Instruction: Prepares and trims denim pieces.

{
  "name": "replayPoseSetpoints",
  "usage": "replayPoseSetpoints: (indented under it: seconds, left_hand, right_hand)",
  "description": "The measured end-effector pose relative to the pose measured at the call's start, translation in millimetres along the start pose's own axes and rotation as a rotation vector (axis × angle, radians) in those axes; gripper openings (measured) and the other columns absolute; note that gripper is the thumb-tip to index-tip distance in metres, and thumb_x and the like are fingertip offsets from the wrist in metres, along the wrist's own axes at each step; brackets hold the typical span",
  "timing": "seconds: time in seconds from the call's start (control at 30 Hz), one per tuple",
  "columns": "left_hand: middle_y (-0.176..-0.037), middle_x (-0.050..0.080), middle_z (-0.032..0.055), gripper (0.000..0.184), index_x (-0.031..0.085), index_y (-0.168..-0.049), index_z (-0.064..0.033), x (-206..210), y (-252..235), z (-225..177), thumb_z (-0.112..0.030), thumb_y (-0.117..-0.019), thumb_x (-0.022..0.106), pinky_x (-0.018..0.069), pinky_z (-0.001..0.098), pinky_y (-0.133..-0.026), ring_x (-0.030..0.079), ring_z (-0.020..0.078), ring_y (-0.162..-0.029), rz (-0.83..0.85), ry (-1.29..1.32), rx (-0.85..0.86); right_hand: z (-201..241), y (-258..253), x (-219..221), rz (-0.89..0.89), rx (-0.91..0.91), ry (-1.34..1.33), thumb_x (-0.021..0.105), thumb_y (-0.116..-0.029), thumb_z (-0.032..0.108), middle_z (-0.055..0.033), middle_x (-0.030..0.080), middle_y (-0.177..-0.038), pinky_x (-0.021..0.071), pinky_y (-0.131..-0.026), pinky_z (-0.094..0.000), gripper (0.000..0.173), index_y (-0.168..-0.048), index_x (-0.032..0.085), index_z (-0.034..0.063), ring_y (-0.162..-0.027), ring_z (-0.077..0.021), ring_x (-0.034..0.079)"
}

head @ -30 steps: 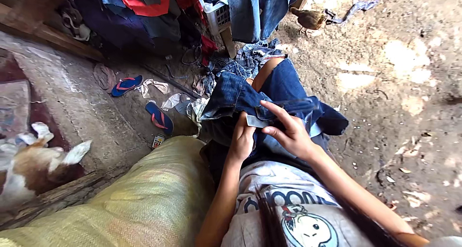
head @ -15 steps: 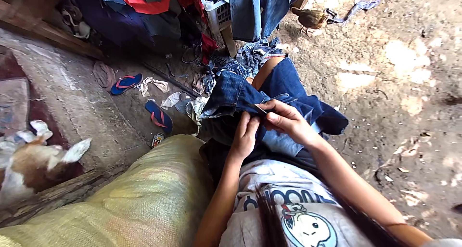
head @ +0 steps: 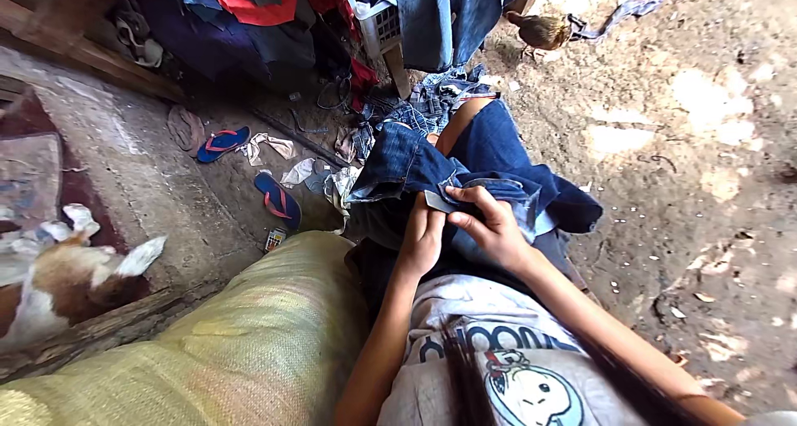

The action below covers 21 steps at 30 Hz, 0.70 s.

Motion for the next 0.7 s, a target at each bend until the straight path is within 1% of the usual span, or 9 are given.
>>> replayPoseSetpoints:
  seconds: [0.07,0.1,0.13,0.2,0.3,0.4,0.53,0.6,0.7]
  left_hand:
    - [-0.116,0.062,0.0102,0.032,0.052,-0.126,0.0113,0,-2,6,-0.002,-0.1027,0.036,0.0470,0.0241,-0.103,0.058,0.0017,-0.112,-0.015,-0.037,-0.005]
    - [-0.119,0.061,0.0113,0.032,0.050,-0.129,0.0112,0,-3,10,-0.002,-0.1034,0.036,0.0467,0.0254,-0.104,0.058,0.0032,-0.114,-0.009,-0.048,-0.006]
    - [-0.120,0.061,0.0121,0.033,0.048,-0.131,0.0112,1,-4,16,-0.002,-0.1043,0.036,0.0470,0.0268,-0.104,0.058,0.0046,-0.114,0.001,-0.055,-0.011]
    - [-0.116,0.061,0.0133,0.032,0.047,-0.131,0.0114,1,-6,28,-0.004,-0.1051,0.036,0.0490,0.0278,-0.101,0.060,0.0068,-0.110,0.006,-0.058,-0.034]
    - [-0.114,0.060,0.0107,0.032,0.049,-0.129,0.0100,-1,-3,38,-0.006,-0.1046,0.036,0.0481,0.0272,-0.101,0.059,0.0057,-0.109,-0.018,-0.013,-0.099]
    - [-0.108,0.060,0.0074,0.028,0.052,-0.123,0.0068,-6,-4,35,-0.007,-0.1043,0.036,0.0487,0.0275,-0.097,0.059,0.0044,-0.103,-0.047,-0.017,-0.132]
    - [-0.116,0.066,0.0154,0.041,0.051,-0.136,0.0073,-10,-7,24,-0.020,-0.1056,0.049,0.0523,0.0364,-0.100,0.065,0.0143,-0.109,0.064,-0.258,-0.093]
    - [-0.105,0.069,0.0167,0.034,0.059,-0.123,0.0078,-12,-10,15,-0.021,-0.1061,0.053,0.0551,0.0403,-0.093,0.068,0.0200,-0.101,0.064,-0.430,0.000]
    - [-0.091,0.068,0.0186,0.022,0.065,-0.104,0.0091,-12,-13,0,-0.008,-0.1040,0.051,0.0562,0.0396,-0.085,0.069,0.0239,-0.089,0.046,-0.559,0.119]
  right_hand:
    - [-3,-5,4,-0.003,0.054,-0.059,0.059,-0.1026,0.035,-0.0036,0.071,-0.110,0.0542,-0.089,-0.0237,0.036,-0.116,0.063,0.0017,-0.101,-0.0005,0.066]
    - [-7,-8,6,-0.002,0.104,-0.110,0.060,-0.1019,0.031,-0.0008,0.070,-0.107,0.0538,-0.086,-0.0217,0.031,-0.113,0.063,0.0025,-0.097,0.0015,0.065]
    - [-12,-11,9,0.001,0.171,-0.175,0.059,-0.1016,0.027,0.0032,0.068,-0.098,0.0531,-0.077,-0.0183,0.024,-0.110,0.062,0.0043,-0.085,0.0038,0.063]
    - [-25,-15,15,0.054,0.360,-0.354,0.051,-0.1031,0.019,0.0082,0.060,-0.075,0.0427,-0.056,-0.0134,0.010,-0.101,0.057,0.0107,-0.060,0.0043,0.052]
    - [-37,-16,23,0.212,0.625,-0.626,0.044,-0.1060,0.022,0.0047,0.057,-0.064,0.0294,-0.041,-0.0129,0.016,-0.093,0.052,0.0175,-0.045,0.0017,0.041]
    - [-31,-19,23,0.224,0.646,-0.635,0.044,-0.1068,0.021,0.0045,0.055,-0.062,0.0284,-0.040,-0.0122,0.017,-0.092,0.052,0.0176,-0.044,0.0020,0.040]
    - [-16,-22,17,0.176,0.551,-0.476,0.048,-0.1057,0.016,0.0059,0.055,-0.064,0.0328,-0.045,-0.0133,0.012,-0.095,0.054,0.0152,-0.049,0.0015,0.044]
    - [-9,-24,14,0.175,0.469,-0.351,0.050,-0.1053,0.017,0.0063,0.056,-0.067,0.0381,-0.050,-0.0148,0.011,-0.096,0.055,0.0139,-0.053,0.0008,0.048]
    - [0,-27,8,0.175,0.327,-0.084,0.055,-0.1041,0.025,0.0050,0.059,-0.071,0.0475,-0.057,-0.0219,0.014,-0.105,0.059,0.0118,-0.059,-0.0022,0.055]
Point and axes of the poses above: each hand's wrist, its own y-axis away from the middle knuckle, its own x-axis out of the palm, z = x × y, the point moved 9 cm from there along -y, towards the middle knuckle
